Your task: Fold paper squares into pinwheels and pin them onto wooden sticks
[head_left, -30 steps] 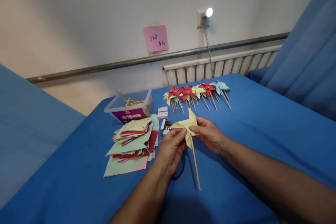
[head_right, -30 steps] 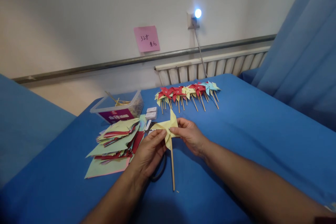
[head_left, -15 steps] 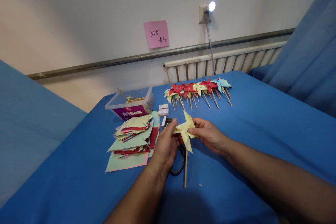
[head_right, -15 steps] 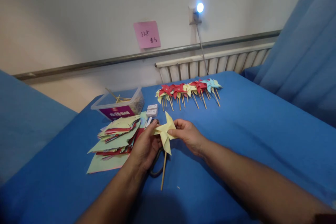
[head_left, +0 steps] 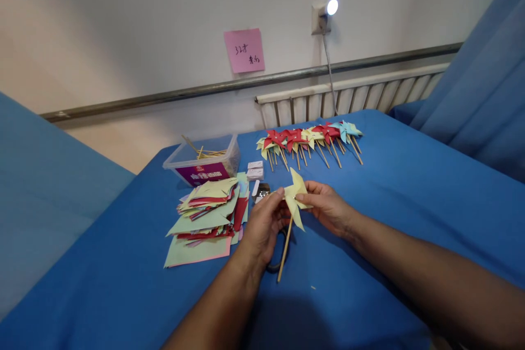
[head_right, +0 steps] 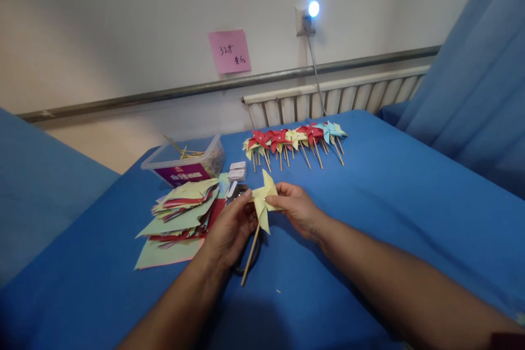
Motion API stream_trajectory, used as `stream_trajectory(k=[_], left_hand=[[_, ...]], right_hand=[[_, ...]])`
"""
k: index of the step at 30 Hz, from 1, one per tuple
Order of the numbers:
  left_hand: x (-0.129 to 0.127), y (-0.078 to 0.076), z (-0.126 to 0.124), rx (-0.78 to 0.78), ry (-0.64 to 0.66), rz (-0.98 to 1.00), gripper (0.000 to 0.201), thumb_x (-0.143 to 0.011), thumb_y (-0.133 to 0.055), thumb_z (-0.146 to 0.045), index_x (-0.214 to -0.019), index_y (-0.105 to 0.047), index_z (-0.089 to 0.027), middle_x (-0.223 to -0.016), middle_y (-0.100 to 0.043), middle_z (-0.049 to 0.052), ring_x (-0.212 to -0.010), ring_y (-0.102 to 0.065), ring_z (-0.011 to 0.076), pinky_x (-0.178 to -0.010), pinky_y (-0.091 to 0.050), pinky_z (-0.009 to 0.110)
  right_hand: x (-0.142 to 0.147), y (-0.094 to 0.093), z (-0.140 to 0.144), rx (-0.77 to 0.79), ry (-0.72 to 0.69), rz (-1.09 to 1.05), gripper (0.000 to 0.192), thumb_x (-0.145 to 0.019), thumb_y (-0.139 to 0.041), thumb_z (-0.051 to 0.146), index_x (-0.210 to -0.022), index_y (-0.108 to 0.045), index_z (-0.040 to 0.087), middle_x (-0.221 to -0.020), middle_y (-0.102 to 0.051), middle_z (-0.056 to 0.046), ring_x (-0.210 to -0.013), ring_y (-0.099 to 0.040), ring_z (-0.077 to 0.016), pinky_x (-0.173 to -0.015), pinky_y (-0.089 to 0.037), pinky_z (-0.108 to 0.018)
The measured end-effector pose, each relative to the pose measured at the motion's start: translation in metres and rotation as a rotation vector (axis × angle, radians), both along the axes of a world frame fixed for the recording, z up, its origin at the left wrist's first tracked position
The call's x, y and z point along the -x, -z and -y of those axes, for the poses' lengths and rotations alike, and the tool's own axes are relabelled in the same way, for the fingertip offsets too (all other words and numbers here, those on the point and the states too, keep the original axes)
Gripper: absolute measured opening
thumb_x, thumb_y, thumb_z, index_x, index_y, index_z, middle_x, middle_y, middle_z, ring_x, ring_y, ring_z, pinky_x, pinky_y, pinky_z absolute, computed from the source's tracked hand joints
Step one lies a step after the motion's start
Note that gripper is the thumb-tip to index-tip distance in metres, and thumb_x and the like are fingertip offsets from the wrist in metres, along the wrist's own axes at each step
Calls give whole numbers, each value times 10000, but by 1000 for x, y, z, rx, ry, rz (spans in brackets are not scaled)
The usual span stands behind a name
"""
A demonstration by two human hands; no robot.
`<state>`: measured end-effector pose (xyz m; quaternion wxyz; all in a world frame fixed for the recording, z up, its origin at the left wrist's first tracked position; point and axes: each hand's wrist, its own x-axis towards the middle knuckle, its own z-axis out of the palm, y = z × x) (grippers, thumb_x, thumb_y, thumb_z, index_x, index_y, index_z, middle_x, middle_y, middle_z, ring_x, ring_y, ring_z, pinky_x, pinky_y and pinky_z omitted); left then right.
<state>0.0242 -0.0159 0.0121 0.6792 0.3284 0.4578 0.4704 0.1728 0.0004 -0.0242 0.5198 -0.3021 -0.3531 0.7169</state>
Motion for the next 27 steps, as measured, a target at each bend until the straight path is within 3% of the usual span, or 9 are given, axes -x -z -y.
stream_trajectory(k=[6,12,15,21,27], left_hand=[[-6,4,3,-137,18,-146,350,-584,-844,-241,-881,-692,-134,-782,-686,51,-621,-584,116,-583,-448,219],[-8,7,4,-41,0,37,249,-633,-825,-268,-756,-661,-127,-672,-630,18,-601,-563,98,-593,-446,208],[-8,8,4,-15,-31,60,278,-630,-837,-281,-789,-671,-124,-702,-648,21,-595,-570,93,-582,-447,203],[-11,10,4,-41,-28,125,322,-653,-833,-256,-917,-699,-128,-841,-709,52,-710,-632,113,-679,-474,213],[-13,9,3,-123,-72,72,344,-625,-847,-251,-905,-710,-105,-817,-729,66,-675,-643,133,-684,-482,246]], right_hand=[[-3,4,-7,12,127,-6,242,-631,-825,254,-804,-679,169,-787,-709,-17,-693,-626,-132,-719,-465,-284],[1,1,-4,-94,124,99,245,-642,-822,285,-777,-654,169,-740,-692,5,-665,-600,-115,-679,-455,-261],[2,0,-3,-130,136,165,272,-635,-826,319,-767,-644,166,-723,-677,11,-658,-589,-117,-657,-454,-259],[2,-1,-3,-152,130,193,294,-638,-816,360,-756,-621,174,-708,-645,25,-638,-572,-120,-634,-473,-271],[2,-5,0,-188,137,235,282,-643,-813,351,-764,-626,178,-692,-625,42,-641,-555,-110,-653,-453,-266]])
